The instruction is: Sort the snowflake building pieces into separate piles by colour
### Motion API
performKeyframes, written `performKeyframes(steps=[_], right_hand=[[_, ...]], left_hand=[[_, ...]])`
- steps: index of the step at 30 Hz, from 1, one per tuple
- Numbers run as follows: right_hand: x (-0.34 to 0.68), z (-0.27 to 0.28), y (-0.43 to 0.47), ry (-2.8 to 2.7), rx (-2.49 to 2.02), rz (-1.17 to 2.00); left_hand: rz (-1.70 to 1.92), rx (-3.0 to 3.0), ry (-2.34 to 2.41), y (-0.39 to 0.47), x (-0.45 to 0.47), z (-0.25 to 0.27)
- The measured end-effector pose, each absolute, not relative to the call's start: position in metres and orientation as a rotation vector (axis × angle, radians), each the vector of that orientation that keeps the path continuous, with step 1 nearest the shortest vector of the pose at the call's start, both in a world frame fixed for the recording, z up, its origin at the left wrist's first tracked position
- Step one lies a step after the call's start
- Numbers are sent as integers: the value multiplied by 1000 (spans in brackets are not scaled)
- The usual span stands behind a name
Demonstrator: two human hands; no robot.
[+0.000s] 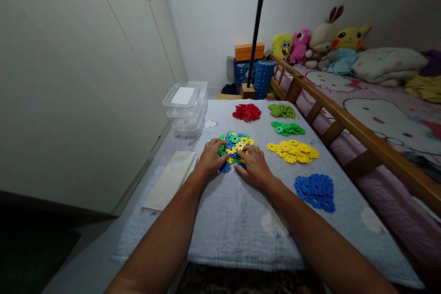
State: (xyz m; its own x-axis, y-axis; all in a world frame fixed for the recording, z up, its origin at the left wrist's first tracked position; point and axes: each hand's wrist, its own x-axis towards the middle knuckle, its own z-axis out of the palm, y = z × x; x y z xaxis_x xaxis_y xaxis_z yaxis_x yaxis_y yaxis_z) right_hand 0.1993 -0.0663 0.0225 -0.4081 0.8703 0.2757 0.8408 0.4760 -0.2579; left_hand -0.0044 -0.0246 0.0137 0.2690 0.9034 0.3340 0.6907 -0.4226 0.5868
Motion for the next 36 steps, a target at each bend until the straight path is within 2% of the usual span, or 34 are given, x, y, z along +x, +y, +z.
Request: performKeyframes(steps=[11, 19, 24, 30, 36], right_hand=[[198, 16, -62, -2340, -1333, 128], [209, 21, -54, -2094, -1314, 95], [234, 34, -46, -1916, -1361, 285], [296, 56, -48, -1887, -1578, 539], [366, 71, -69, -1888, -1714, 645]], left_hand=[[841, 2262, 1486, -29, -1, 14], [831, 2249, 1496, -28, -1, 13], [798, 2267, 1455, -29, 1, 10], [533, 2266, 1523, -38, 9, 2], [518, 2321, 1528, -40, 12, 1]])
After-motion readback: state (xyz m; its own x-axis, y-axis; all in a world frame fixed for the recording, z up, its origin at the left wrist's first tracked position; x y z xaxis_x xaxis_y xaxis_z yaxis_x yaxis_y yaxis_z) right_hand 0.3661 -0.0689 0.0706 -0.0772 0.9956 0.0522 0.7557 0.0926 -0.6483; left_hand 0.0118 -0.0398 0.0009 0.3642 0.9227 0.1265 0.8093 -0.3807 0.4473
